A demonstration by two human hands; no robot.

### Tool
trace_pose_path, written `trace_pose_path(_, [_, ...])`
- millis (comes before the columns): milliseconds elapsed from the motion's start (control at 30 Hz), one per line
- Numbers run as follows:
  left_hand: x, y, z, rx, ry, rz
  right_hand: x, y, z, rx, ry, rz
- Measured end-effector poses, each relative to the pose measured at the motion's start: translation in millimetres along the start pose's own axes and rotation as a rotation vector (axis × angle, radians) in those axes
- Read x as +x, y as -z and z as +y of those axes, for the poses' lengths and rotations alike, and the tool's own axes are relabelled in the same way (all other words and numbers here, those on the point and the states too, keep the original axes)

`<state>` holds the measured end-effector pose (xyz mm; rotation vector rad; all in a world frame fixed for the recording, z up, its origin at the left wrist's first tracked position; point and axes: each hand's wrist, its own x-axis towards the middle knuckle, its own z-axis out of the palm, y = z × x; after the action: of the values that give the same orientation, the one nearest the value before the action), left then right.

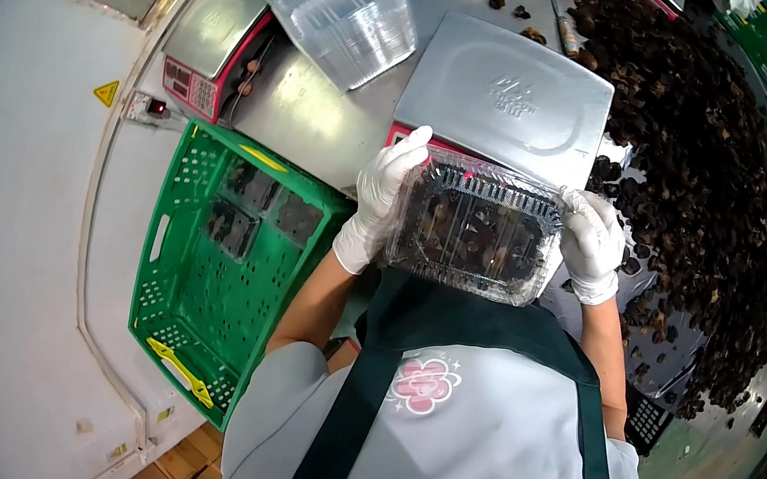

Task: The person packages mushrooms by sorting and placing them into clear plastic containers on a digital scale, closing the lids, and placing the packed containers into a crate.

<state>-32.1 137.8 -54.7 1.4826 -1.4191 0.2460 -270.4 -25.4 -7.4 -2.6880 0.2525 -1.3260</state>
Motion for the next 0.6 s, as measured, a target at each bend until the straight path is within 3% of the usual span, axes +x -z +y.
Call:
trace_pose_path(167, [-20.9,14.7,-6.4,-0.073,0.026,0.069,7.5,-6.5,-10.6,0.025,0.079,-0.007])
trace_pose_path(467, [-26.3,58.8,12.6,0.184,-0.014,0.082,15.7,-33.7,-31.0,0.110,0.110,-0.031])
trace_pose_path(500, [-25.2,59.1,24.6,-0.258,0.300,0.093,16.2,-35.7,-34.6,0.125,0.123,-0.029])
trace_pose_path(533, [-22.1,60.0,33.5,-0.697,0.605,0.112,15.5,-38.6,-37.7,0.256,-0.009,-0.109])
trace_pose_path(600, [-6.0,64.0,53.1,-1.055,1.001,0.386,7.6,-54.1,-47.2,0.494,-0.257,-0.228])
